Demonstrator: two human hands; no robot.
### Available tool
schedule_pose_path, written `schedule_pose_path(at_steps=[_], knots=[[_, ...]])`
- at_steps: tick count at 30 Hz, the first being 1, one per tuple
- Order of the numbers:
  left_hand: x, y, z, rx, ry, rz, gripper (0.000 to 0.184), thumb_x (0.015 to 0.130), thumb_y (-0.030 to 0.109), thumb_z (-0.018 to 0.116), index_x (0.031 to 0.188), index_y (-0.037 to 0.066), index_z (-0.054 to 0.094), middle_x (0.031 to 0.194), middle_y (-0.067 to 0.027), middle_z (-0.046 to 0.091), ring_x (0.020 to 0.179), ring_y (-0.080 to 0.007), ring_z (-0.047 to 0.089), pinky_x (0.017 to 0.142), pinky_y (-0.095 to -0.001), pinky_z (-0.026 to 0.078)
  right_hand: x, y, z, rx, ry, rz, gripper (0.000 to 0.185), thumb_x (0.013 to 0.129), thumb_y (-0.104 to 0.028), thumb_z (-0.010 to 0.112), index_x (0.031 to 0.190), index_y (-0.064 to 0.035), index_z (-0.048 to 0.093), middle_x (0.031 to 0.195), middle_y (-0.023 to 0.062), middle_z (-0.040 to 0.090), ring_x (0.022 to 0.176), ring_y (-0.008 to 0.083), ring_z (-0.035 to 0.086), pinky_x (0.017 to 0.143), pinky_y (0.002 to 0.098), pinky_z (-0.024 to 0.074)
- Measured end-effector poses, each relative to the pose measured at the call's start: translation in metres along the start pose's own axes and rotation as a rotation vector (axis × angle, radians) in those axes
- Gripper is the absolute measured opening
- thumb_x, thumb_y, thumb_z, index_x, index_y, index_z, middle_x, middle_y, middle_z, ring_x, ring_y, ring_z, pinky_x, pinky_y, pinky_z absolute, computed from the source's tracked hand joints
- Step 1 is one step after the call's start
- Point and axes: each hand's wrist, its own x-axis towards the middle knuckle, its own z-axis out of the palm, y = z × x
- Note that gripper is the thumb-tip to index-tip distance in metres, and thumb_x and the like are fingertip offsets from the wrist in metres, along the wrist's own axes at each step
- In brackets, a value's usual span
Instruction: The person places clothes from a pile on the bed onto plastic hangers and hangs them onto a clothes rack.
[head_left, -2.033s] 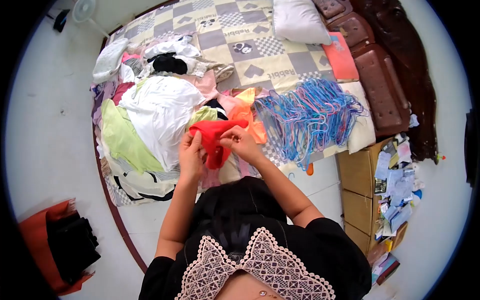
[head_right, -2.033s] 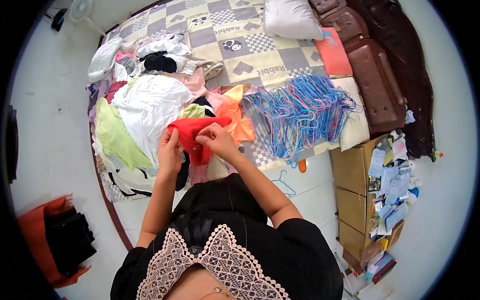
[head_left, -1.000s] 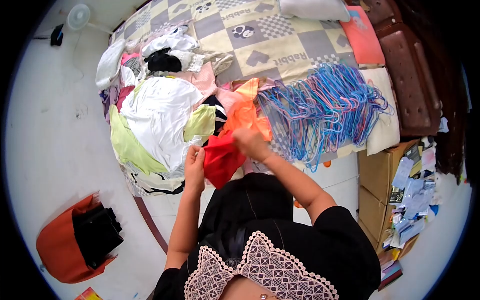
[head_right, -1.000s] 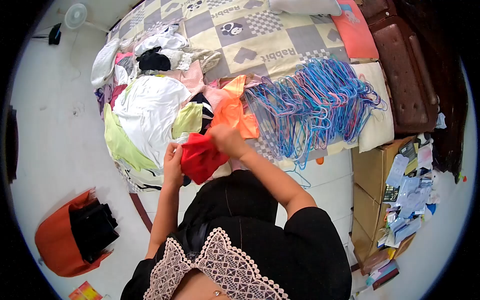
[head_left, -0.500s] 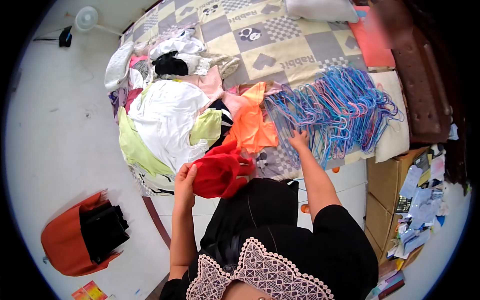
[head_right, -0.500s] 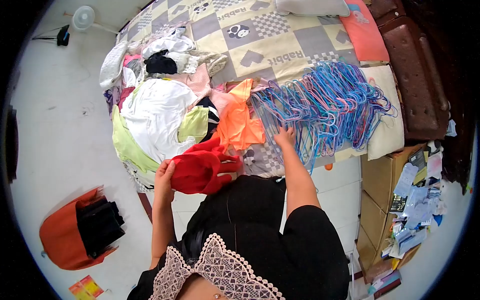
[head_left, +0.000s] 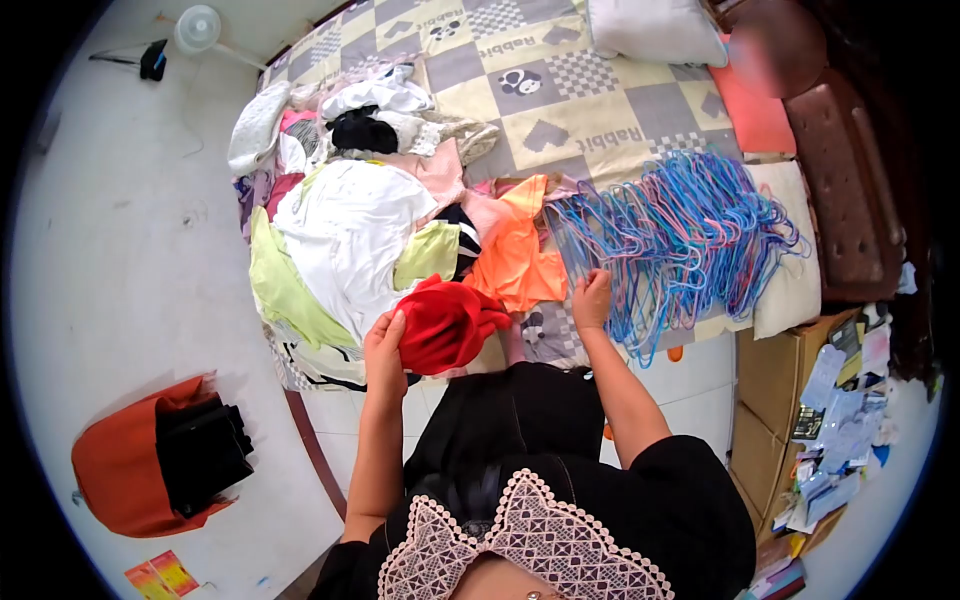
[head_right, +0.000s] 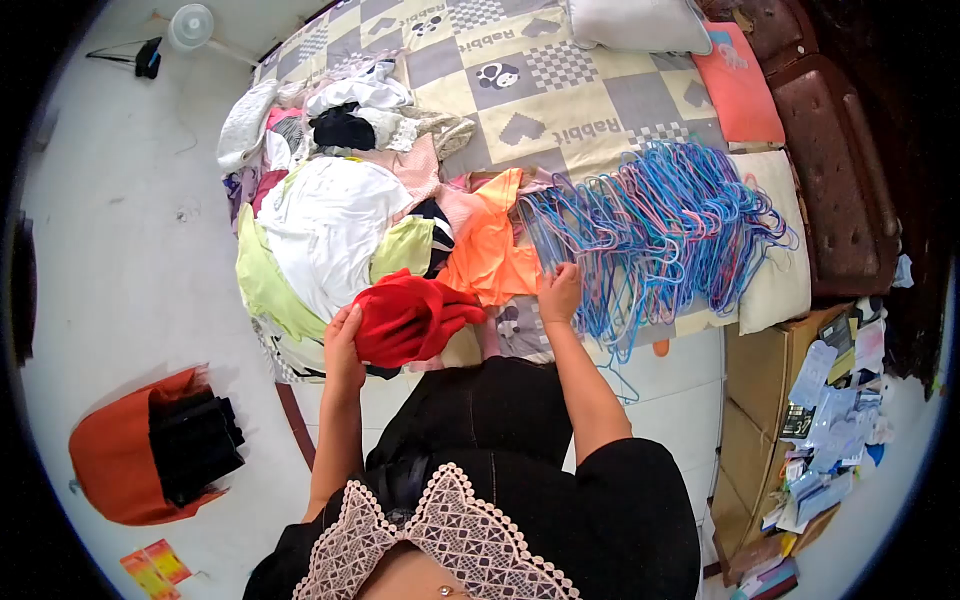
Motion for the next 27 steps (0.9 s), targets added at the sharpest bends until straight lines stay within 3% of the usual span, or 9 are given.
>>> schedule_pose_path(at_steps=[4,9,11,14,17,19,22,23,27], knots=[[0.017,0.0,0.001,-0.146,-0.078,-0.108,0.027,0.092,0.014,0.05,0.111,-0.005,0.056,0.101,-0.0116,0.064,0.087,-0.0169,0.063,0.08,-0.0281,0.05,-0.011,-0.055,-0.061,0.343,0.068,-0.004,0.04,0.085,-0.023,0.061,0.118,-0.0044,0.049,0.074,0.012,0.059,0.065,0.0291,0.058,0.065,0.0355,0.0467],[0.044,0.0,-0.005,-0.107,-0.123,0.044,0.029,0.092,0.015,0.052,0.112,-0.006,0.056,0.1,-0.0108,0.064,0.086,-0.0155,0.063,0.078,-0.0268,0.05,-0.028,-0.108,-0.141,0.318,-0.062,-0.286,0.027,0.092,-0.017,0.052,0.114,-0.0041,0.061,0.063,0.0062,0.053,0.052,0.0181,0.051,0.051,0.0321,0.039],[0.052,0.003,-0.003,-0.011,-0.085,0.177,0.029,0.092,0.017,0.052,0.111,-0.005,0.057,0.1,-0.0102,0.065,0.086,-0.0145,0.063,0.076,-0.0258,0.05,-0.048,-0.136,-0.182,0.355,-0.315,-0.304,0.027,0.091,-0.016,0.053,0.114,-0.0028,0.06,0.057,0.0022,0.043,0.05,0.0063,0.039,0.046,0.025,0.0309],[0.062,0.005,-0.001,0.052,-0.086,0.307,0.028,0.092,0.018,0.053,0.109,-0.004,0.06,0.093,-0.0053,0.064,0.079,-0.0088,0.057,0.071,-0.0221,0.046,-0.078,-0.162,-0.214,0.485,-0.547,-0.317,0.029,0.09,-0.015,0.054,0.116,-0.0009,0.058,0.056,0.0014,0.034,0.055,0.0024,0.031,0.047,0.0213,0.0255],[0.063,0.002,0.005,0.158,-0.118,0.454,0.026,0.091,0.019,0.054,0.106,0.001,0.064,0.075,-0.0001,0.061,0.065,-0.0061,0.051,0.06,-0.0216,0.044,-0.103,-0.193,-0.204,0.419,-0.493,-0.349,0.029,0.091,-0.021,0.053,0.111,-0.0028,0.062,0.053,0.0141,0.049,0.046,0.0146,0.045,0.048,0.0296,0.0371],[0.03,0.02,0.017,0.333,-0.227,0.321,0.023,0.09,0.017,0.057,0.104,0.001,0.065,0.075,-0.0016,0.063,0.066,-0.007,0.054,0.062,-0.0224,0.045,-0.115,-0.221,-0.183,0.412,-0.442,-0.339,0.027,0.091,-0.02,0.052,0.108,-0.0016,0.063,0.055,0.0151,0.051,0.048,0.0148,0.048,0.05,0.0301,0.0388],[0.0,0.016,0.026,0.334,-0.486,0.568,0.021,0.086,0.01,0.061,0.104,0.0,0.064,0.087,-0.0086,0.068,0.079,-0.0094,0.061,0.07,-0.0233,0.048,-0.113,-0.227,-0.112,0.505,-0.21,-0.403,0.025,0.09,-0.019,0.052,0.101,0.0009,0.062,0.06,0.0166,0.056,0.051,0.0156,0.053,0.052,0.0315,0.0415],[-0.008,0.018,0.028,0.376,-0.503,0.643,0.02,0.086,0.009,0.061,0.102,-0.001,0.065,0.087,-0.0112,0.068,0.078,-0.0123,0.063,0.07,-0.0246,0.048,-0.111,-0.237,-0.101,0.606,-0.025,-0.476,0.024,0.09,-0.018,0.052,0.097,0.0022,0.061,0.063,0.0171,0.059,0.052,0.0162,0.055,0.052,0.0325,0.0425],[0.0,0.031,0.006,0.485,-0.428,0.77,0.026,0.082,0.004,0.061,0.107,0.0,0.062,0.091,-0.0099,0.066,0.082,-0.0161,0.062,0.073,-0.0273,0.048,-0.106,-0.258,-0.098,0.821,0.082,-0.389,0.02,0.09,-0.017,0.051,0.086,0.0016,0.057,0.063,0.011,0.058,0.047,0.0132,0.05,0.045,0.0302,0.0384]])
